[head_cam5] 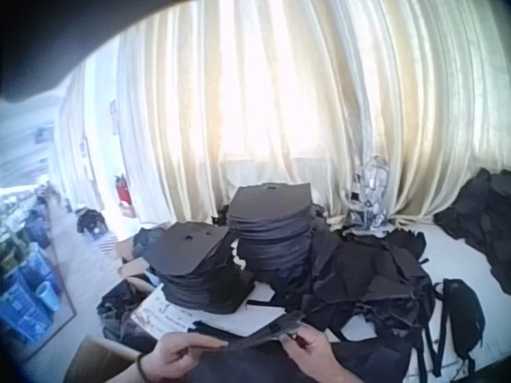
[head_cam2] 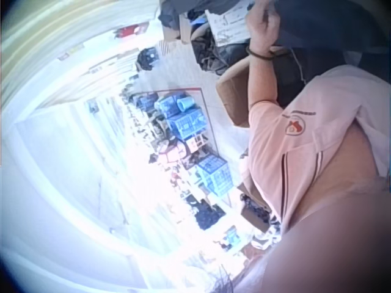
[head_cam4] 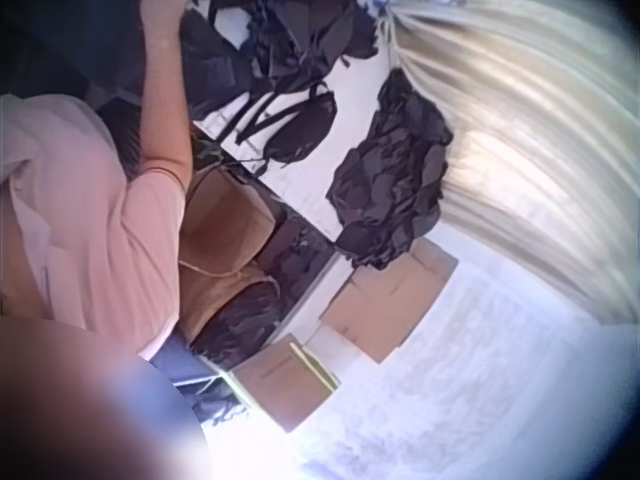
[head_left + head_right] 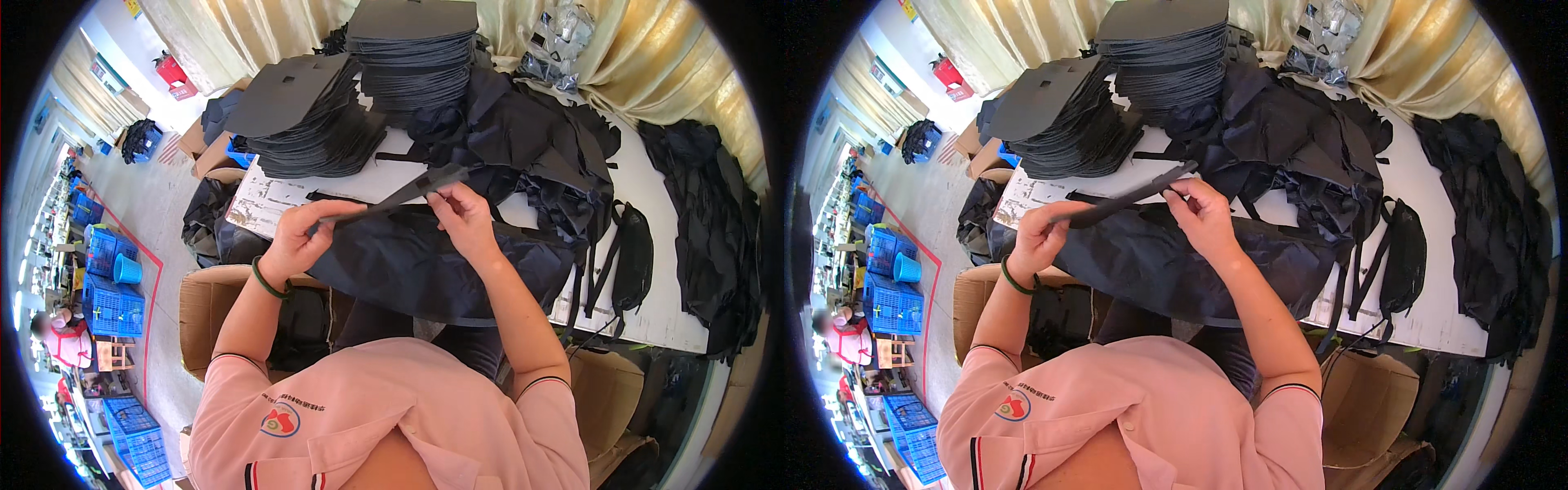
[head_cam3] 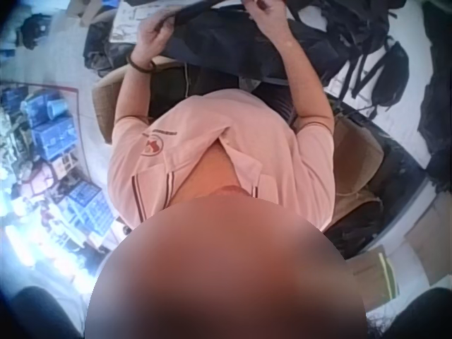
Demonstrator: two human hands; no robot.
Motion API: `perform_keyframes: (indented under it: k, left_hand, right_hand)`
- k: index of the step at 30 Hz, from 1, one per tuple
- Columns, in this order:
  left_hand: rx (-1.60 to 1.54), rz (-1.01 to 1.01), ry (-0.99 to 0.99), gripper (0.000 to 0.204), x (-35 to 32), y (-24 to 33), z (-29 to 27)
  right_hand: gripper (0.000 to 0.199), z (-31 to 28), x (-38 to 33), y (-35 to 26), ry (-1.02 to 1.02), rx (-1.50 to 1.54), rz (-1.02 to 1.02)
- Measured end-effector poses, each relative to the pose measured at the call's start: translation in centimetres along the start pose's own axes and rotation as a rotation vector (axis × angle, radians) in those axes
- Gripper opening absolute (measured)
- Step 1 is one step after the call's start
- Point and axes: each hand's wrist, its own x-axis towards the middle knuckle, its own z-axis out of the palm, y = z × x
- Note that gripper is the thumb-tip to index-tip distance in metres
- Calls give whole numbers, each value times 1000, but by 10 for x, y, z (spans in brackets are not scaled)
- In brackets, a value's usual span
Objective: The person is inspecting and folding black fabric pieces at a workstation in a factory setting.
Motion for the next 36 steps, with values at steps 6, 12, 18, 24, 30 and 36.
perform_keyframes:
  k: [6,12,18,24,30,36]
  left_hand:
    - [-408,-110,-238,47,21,5,18]
    - [17,50,28,21,41,2,69]
    - [132,180,-8,18,60,7,73]
    - [-514,-290,185,3,41,-7,28]
    - [-696,-534,509,6,-31,-85,-51]
    - [371,-808,329,14,-53,-153,-77]
  right_hand:
    - [10,-2,-1,-4,-195,106,-84]
    - [37,-7,-1,-34,-424,255,289]
    - [31,-38,12,-72,-719,-236,361]
    - [48,-88,26,-40,-538,-358,434]
    - [56,-147,6,24,-514,-623,556]
    - [57,-159,-22,14,-426,-874,466]
